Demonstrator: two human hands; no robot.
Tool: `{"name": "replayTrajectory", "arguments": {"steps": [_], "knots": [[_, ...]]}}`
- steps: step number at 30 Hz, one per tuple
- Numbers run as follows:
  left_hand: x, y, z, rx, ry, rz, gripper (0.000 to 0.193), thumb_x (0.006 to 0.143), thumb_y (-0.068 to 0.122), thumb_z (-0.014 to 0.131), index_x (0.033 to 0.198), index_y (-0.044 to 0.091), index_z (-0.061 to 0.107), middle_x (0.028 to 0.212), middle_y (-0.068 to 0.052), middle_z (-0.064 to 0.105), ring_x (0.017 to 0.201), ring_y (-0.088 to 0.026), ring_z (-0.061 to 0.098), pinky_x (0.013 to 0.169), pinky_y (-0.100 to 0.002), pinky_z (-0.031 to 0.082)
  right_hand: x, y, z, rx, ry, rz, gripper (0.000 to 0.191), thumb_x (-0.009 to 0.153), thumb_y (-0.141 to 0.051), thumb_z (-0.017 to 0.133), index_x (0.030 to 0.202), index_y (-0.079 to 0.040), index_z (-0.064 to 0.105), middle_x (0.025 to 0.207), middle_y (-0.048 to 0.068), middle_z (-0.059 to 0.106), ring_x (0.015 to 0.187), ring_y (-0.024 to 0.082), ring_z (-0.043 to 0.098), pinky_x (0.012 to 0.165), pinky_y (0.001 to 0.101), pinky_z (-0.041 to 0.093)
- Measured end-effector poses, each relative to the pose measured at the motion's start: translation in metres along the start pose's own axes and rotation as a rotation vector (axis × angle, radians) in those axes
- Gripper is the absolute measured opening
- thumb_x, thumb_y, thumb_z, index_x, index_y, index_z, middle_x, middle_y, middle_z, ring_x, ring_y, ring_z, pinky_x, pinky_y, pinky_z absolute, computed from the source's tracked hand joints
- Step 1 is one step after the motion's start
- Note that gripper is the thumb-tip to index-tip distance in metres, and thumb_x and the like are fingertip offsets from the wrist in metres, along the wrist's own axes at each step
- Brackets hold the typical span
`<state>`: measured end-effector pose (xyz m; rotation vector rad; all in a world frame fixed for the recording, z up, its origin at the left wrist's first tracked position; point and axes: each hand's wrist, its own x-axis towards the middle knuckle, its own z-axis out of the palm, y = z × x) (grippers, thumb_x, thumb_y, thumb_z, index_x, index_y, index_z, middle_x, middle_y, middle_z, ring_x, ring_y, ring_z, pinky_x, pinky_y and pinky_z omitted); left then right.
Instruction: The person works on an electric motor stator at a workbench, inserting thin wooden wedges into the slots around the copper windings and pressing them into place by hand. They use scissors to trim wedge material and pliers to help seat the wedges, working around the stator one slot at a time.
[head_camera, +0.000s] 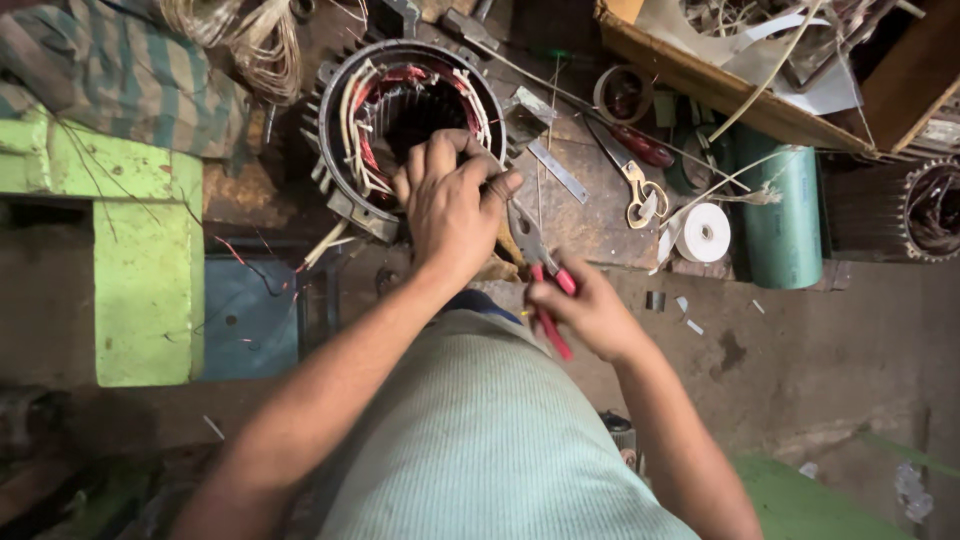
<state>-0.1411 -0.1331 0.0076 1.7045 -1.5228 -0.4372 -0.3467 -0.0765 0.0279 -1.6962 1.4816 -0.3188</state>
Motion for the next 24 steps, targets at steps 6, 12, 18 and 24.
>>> {"name": "replayTrajectory", "arguments": {"steps": [6,12,18,24], "knots": [[0.003,-0.001,0.002,-0.056,-0.009,-0.019,0.035,0.094,0.047,0.072,0.093,0.013,0.077,0.114,-0.003,0.061,0.112,-0.026,0.051,0.1,-0.048,0.033,0.012,0.069,-0.034,0.68,-0.537,0.231,0.038,0.089,-0.039,0.073,0.108,-0.009,0.06,0.085,0.012,0.072,0.071,0.023,0.073,0.066,0.0382,0.06],[-0.001,0.005,-0.018,0.011,-0.05,0.118,0.022,0.101,0.024,0.07,0.111,0.006,0.072,0.117,-0.005,0.063,0.112,-0.026,0.057,0.098,-0.044,0.043,0.037,0.12,-0.046,-0.454,0.037,0.085,0.036,0.094,-0.034,0.074,0.108,-0.004,0.06,0.092,0.02,0.068,0.083,0.038,0.066,0.075,0.0467,0.052],[-0.007,0.024,-0.031,0.207,0.049,0.37,0.03,0.095,0.016,0.067,0.121,0.002,0.067,0.12,-0.011,0.063,0.118,-0.03,0.059,0.107,-0.046,0.047,0.092,0.134,-0.043,-0.637,0.257,-0.312,0.043,0.08,-0.025,0.077,0.112,0.0,0.062,0.108,0.023,0.058,0.099,0.043,0.056,0.08,0.0522,0.05],[-0.003,0.033,-0.031,0.279,-0.139,0.379,0.029,0.086,0.01,0.065,0.115,0.007,0.07,0.107,-0.009,0.064,0.107,-0.028,0.061,0.095,-0.042,0.05,0.116,0.096,-0.066,-0.469,0.171,-0.447,0.031,0.087,-0.02,0.08,0.109,-0.003,0.067,0.107,0.019,0.065,0.1,0.038,0.061,0.086,0.0475,0.051]]}}
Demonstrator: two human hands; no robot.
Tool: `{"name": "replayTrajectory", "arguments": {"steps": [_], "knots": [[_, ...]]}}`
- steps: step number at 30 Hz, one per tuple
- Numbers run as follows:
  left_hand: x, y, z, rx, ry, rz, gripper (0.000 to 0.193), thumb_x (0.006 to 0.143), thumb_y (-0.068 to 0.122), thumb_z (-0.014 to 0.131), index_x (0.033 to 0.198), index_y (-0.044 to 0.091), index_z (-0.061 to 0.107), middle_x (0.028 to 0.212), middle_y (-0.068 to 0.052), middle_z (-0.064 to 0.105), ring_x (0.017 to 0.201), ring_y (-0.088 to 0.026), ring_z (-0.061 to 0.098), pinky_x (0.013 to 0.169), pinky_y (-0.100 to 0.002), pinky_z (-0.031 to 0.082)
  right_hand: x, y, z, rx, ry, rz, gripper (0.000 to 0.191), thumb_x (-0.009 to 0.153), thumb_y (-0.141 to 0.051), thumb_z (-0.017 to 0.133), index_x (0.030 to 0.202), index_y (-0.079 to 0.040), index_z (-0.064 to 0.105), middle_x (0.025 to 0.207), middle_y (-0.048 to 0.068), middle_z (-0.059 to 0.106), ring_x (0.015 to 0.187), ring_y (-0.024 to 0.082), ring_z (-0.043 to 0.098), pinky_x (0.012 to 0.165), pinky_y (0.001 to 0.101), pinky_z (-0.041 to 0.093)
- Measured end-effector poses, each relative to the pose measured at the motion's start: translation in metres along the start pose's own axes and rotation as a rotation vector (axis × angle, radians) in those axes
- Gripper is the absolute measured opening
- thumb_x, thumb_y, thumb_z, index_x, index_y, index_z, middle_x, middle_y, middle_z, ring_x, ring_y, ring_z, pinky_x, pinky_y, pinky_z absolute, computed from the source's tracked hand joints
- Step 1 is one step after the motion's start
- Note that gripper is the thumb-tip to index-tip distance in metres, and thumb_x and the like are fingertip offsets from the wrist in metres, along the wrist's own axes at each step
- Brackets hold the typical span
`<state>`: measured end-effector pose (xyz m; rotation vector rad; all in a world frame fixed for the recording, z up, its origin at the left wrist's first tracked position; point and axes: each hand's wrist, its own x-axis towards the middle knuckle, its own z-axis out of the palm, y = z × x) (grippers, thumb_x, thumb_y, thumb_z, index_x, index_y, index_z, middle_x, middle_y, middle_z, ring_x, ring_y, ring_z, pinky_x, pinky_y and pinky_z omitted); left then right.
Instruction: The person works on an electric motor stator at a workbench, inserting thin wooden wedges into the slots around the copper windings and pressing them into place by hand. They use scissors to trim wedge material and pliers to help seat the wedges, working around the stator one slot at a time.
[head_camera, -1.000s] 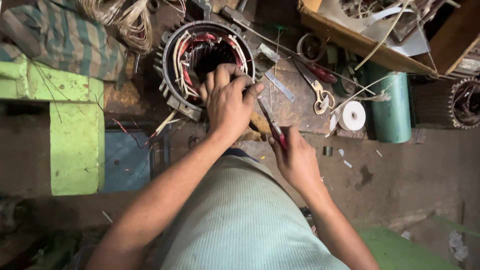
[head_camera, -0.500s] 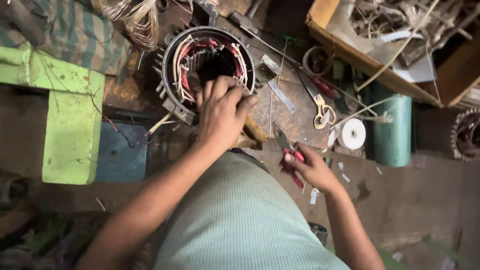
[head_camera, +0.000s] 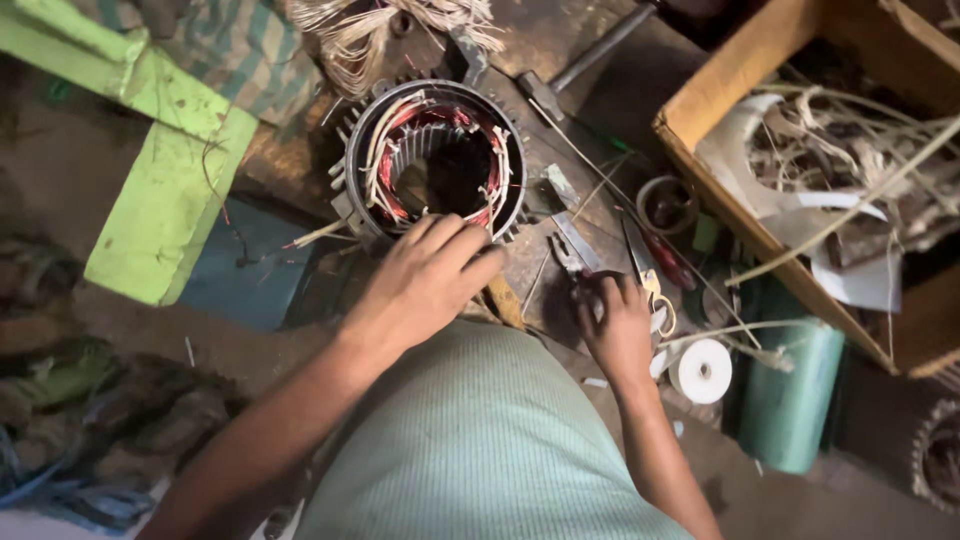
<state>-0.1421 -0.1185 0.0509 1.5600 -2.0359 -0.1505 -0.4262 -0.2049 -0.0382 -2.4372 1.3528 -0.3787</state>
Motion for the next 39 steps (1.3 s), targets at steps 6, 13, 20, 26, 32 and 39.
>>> {"name": "replayTrajectory", "arguments": {"steps": [6,13,20,26,32,39], "knots": [[-0.006,0.012,0.0,0.001,0.125,-0.131,0.026,0.093,0.02,0.068,0.113,0.004,0.067,0.108,-0.011,0.065,0.104,-0.029,0.062,0.089,-0.041,0.053,0.055,-0.061,-0.052,0.439,-0.038,-0.499,0.028,0.089,-0.004,0.075,0.115,-0.006,0.066,0.127,0.01,0.071,0.115,0.029,0.063,0.101,0.0404,0.049],[-0.001,0.02,0.0,0.07,0.291,-0.238,0.019,0.096,0.016,0.073,0.111,0.005,0.068,0.103,-0.011,0.063,0.099,-0.029,0.064,0.086,-0.04,0.056,0.135,-0.093,-0.054,0.334,-0.178,-0.815,0.023,0.086,-0.016,0.08,0.109,-0.014,0.075,0.108,0.001,0.074,0.105,0.027,0.057,0.092,0.04,0.038],[-0.001,0.008,0.008,-0.058,0.285,-0.277,0.019,0.093,0.01,0.074,0.111,0.004,0.07,0.098,-0.009,0.061,0.094,-0.027,0.06,0.084,-0.04,0.052,0.154,-0.076,-0.034,0.541,-0.3,-0.772,0.02,0.086,-0.014,0.077,0.106,-0.015,0.077,0.109,0.002,0.071,0.103,0.024,0.059,0.095,0.0384,0.039],[0.006,0.001,0.013,-0.003,0.266,-0.224,0.019,0.093,0.008,0.074,0.111,0.001,0.07,0.101,-0.009,0.063,0.097,-0.027,0.059,0.087,-0.041,0.052,0.147,-0.066,-0.02,0.596,-0.254,-0.671,0.022,0.082,-0.003,0.07,0.099,-0.013,0.076,0.105,0.003,0.069,0.103,0.025,0.059,0.096,0.0394,0.042],[0.013,0.003,0.014,-0.206,0.288,-0.387,0.011,0.092,0.007,0.074,0.102,0.004,0.07,0.1,-0.008,0.064,0.094,-0.029,0.062,0.086,-0.041,0.052,0.147,-0.065,-0.018,0.627,-0.206,-0.622,0.024,0.076,0.003,0.068,0.095,-0.011,0.073,0.104,0.004,0.069,0.104,0.029,0.058,0.097,0.0405,0.044],[0.011,0.003,0.012,-0.2,0.282,-0.384,0.012,0.091,0.007,0.074,0.102,0.004,0.07,0.097,-0.009,0.063,0.093,-0.03,0.062,0.086,-0.042,0.051,0.148,-0.07,-0.021,0.65,-0.233,-0.605,0.018,0.081,0.0,0.072,0.095,-0.011,0.073,0.105,0.004,0.069,0.106,0.028,0.059,0.099,0.0399,0.045]]}}
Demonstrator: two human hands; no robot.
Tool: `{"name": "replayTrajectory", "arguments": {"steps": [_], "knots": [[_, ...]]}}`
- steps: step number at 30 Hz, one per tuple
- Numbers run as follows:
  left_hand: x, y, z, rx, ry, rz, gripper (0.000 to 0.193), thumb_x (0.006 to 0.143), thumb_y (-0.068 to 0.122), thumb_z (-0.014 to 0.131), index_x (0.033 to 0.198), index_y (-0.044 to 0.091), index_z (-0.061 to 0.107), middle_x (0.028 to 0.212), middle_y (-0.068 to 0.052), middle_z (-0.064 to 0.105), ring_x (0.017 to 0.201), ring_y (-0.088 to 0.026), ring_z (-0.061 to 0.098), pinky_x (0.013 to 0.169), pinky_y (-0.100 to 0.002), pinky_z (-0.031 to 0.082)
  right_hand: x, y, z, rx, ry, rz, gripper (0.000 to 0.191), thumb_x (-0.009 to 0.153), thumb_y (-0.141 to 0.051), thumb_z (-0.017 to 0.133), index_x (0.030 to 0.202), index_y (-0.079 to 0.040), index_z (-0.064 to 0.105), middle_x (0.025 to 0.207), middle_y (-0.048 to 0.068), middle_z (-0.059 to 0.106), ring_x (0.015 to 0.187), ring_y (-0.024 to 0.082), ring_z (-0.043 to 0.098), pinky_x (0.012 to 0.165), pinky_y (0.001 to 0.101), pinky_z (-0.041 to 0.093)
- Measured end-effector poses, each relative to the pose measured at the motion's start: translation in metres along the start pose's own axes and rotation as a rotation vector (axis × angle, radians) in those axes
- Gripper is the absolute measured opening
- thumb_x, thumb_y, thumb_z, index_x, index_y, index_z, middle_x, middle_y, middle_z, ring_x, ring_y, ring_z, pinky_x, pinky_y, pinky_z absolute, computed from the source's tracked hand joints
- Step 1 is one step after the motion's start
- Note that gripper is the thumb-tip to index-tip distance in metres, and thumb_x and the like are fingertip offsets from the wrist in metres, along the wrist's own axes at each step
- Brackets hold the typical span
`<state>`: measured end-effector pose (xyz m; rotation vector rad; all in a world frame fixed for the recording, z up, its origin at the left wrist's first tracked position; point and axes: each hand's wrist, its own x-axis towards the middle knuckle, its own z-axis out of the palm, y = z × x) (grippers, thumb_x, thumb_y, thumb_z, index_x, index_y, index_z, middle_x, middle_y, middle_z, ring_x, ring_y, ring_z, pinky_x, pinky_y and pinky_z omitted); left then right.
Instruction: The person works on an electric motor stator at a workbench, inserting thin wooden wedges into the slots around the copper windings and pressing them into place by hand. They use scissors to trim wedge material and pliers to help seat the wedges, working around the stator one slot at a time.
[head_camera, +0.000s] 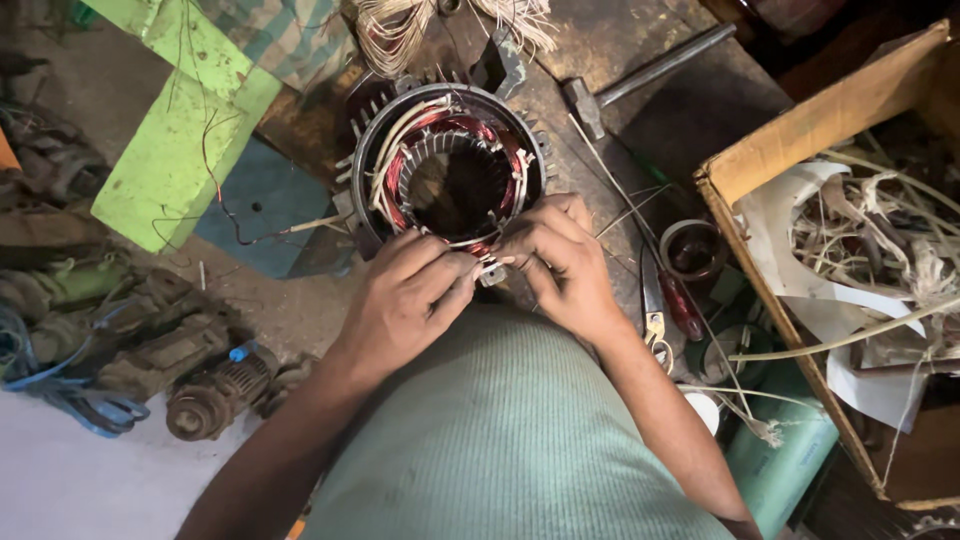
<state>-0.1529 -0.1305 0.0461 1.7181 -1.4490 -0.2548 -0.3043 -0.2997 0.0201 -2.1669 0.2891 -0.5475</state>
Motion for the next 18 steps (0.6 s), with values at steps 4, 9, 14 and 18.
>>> {"name": "replayTrajectory", "arguments": {"steps": [4,9,14,18], "knots": [[0.0,0.001,0.0,0.009,-0.002,0.015,0.011,0.091,0.008,0.074,0.101,0.004,0.07,0.096,-0.009,0.062,0.092,-0.029,0.061,0.084,-0.042,0.051,0.001,-0.002,-0.001,-0.016,-0.011,0.015,0.016,0.082,-0.002,0.074,0.096,-0.01,0.073,0.104,0.005,0.069,0.106,0.029,0.059,0.098,0.0397,0.045],[0.004,0.006,0.001,0.076,-0.011,-0.021,0.012,0.093,0.009,0.073,0.104,0.004,0.069,0.099,-0.009,0.063,0.093,-0.029,0.06,0.086,-0.041,0.05,0.001,-0.001,-0.004,0.031,-0.027,-0.017,0.015,0.085,-0.007,0.078,0.099,-0.008,0.072,0.104,0.006,0.069,0.104,0.029,0.06,0.098,0.04,0.045],[0.004,0.011,-0.012,0.152,-0.043,-0.028,0.018,0.094,0.016,0.073,0.108,0.005,0.069,0.103,-0.009,0.065,0.1,-0.031,0.06,0.089,-0.044,0.048,-0.002,-0.004,-0.003,-0.013,-0.006,-0.019,0.016,0.087,-0.011,0.081,0.1,-0.008,0.072,0.103,0.005,0.071,0.103,0.026,0.062,0.096,0.0394,0.044],[-0.003,0.013,-0.027,0.192,-0.039,0.009,0.018,0.093,0.014,0.072,0.107,0.005,0.067,0.111,-0.01,0.065,0.113,-0.031,0.06,0.099,-0.048,0.046,-0.003,-0.011,-0.001,0.014,-0.007,-0.001,0.015,0.087,-0.013,0.082,0.099,-0.01,0.073,0.102,0.003,0.072,0.101,0.024,0.063,0.094,0.0381,0.044]]}}
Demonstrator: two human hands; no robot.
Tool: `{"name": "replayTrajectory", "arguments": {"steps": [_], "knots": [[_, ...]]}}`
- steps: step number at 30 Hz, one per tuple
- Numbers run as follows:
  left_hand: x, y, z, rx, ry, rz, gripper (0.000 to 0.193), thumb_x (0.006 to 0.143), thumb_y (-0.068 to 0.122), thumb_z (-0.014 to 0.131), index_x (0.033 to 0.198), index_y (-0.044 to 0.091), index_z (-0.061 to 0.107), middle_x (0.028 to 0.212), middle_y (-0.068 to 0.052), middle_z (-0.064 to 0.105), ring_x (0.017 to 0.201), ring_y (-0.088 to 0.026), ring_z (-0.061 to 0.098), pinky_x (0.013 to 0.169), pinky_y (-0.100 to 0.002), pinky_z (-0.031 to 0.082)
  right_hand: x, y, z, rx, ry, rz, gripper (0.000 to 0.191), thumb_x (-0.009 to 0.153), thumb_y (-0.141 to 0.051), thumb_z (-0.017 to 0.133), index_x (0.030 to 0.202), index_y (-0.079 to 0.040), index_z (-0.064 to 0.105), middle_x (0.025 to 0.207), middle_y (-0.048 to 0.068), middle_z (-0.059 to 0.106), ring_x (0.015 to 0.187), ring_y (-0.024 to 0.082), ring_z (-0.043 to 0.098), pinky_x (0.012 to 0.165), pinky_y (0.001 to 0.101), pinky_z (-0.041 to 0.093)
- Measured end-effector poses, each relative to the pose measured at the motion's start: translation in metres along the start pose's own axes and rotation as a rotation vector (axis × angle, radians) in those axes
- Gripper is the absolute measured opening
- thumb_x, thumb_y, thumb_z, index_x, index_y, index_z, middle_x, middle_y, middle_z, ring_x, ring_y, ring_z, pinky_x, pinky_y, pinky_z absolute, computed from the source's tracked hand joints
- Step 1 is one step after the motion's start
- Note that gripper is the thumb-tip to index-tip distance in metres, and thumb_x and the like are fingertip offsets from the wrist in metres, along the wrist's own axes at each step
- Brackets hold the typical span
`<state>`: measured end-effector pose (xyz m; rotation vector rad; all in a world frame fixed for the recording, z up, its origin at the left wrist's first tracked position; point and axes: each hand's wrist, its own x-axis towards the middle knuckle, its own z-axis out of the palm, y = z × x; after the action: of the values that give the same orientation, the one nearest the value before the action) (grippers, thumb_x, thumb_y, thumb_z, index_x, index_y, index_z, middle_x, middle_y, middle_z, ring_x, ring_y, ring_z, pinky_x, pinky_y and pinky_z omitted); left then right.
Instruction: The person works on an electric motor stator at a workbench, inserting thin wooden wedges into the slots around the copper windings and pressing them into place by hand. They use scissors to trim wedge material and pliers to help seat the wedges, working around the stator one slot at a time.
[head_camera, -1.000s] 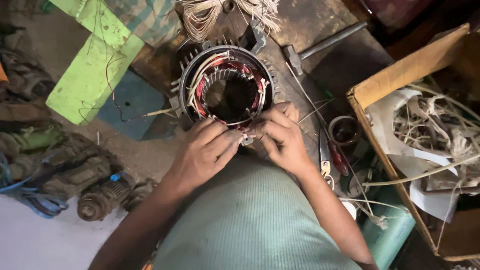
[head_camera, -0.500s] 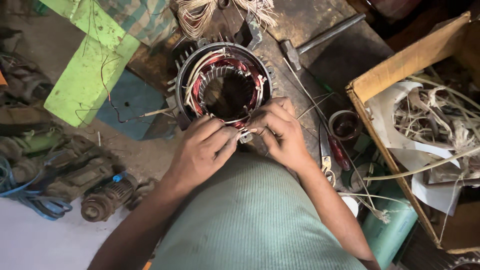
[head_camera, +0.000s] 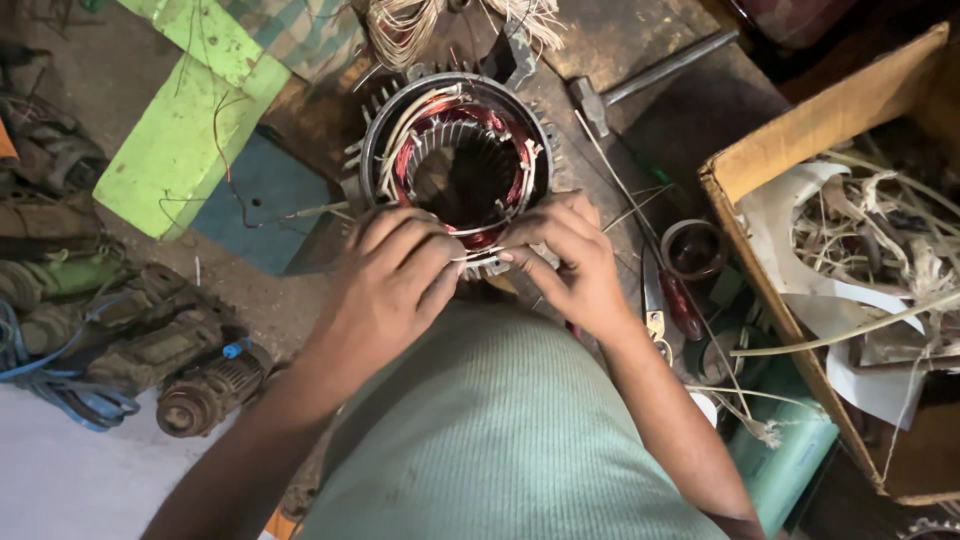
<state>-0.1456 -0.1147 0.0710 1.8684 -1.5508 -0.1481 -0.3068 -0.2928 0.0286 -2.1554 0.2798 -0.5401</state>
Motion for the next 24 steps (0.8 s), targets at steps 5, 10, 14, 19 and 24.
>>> {"name": "replayTrajectory", "arguments": {"steps": [5,10,14,19,24], "knots": [[-0.008,0.005,-0.003,0.022,-0.015,0.015,0.016,0.092,0.013,0.072,0.106,0.007,0.069,0.111,-0.008,0.066,0.114,-0.03,0.06,0.1,-0.048,0.046,0.003,-0.007,0.003,-0.088,-0.039,-0.103,0.013,0.085,-0.014,0.08,0.096,-0.012,0.074,0.099,0.002,0.072,0.105,0.027,0.061,0.1,0.0417,0.043],[-0.013,0.007,-0.004,0.023,0.001,-0.014,0.015,0.092,0.012,0.073,0.105,0.007,0.07,0.11,-0.008,0.066,0.112,-0.029,0.06,0.1,-0.047,0.047,0.006,-0.011,0.008,-0.085,-0.089,-0.113,0.014,0.087,-0.011,0.074,0.101,-0.01,0.074,0.102,0.003,0.071,0.111,0.029,0.062,0.105,0.0422,0.044],[-0.016,0.009,-0.001,0.063,0.023,-0.014,0.015,0.091,0.013,0.073,0.104,0.007,0.071,0.108,-0.007,0.066,0.111,-0.028,0.061,0.098,-0.047,0.047,0.008,-0.016,0.009,-0.164,-0.126,-0.159,0.017,0.085,-0.006,0.072,0.102,-0.01,0.074,0.103,0.004,0.07,0.113,0.029,0.062,0.105,0.0435,0.044],[-0.016,0.01,0.002,0.087,0.017,-0.02,0.016,0.093,0.014,0.074,0.107,0.007,0.07,0.11,-0.008,0.066,0.114,-0.029,0.06,0.101,-0.047,0.047,0.008,-0.02,0.003,-0.15,-0.113,-0.17,0.031,0.081,-0.021,0.082,0.107,-0.006,0.073,0.104,0.006,0.07,0.111,0.029,0.06,0.099,0.046,0.04],[-0.005,0.002,-0.006,0.038,0.04,-0.012,0.022,0.089,0.015,0.073,0.108,0.005,0.069,0.111,-0.01,0.068,0.113,-0.032,0.063,0.097,-0.045,0.05,0.003,-0.018,-0.009,-0.156,-0.052,-0.115,0.022,0.086,-0.013,0.082,0.105,-0.008,0.072,0.106,0.005,0.071,0.113,0.028,0.062,0.102,0.0417,0.042]]}}
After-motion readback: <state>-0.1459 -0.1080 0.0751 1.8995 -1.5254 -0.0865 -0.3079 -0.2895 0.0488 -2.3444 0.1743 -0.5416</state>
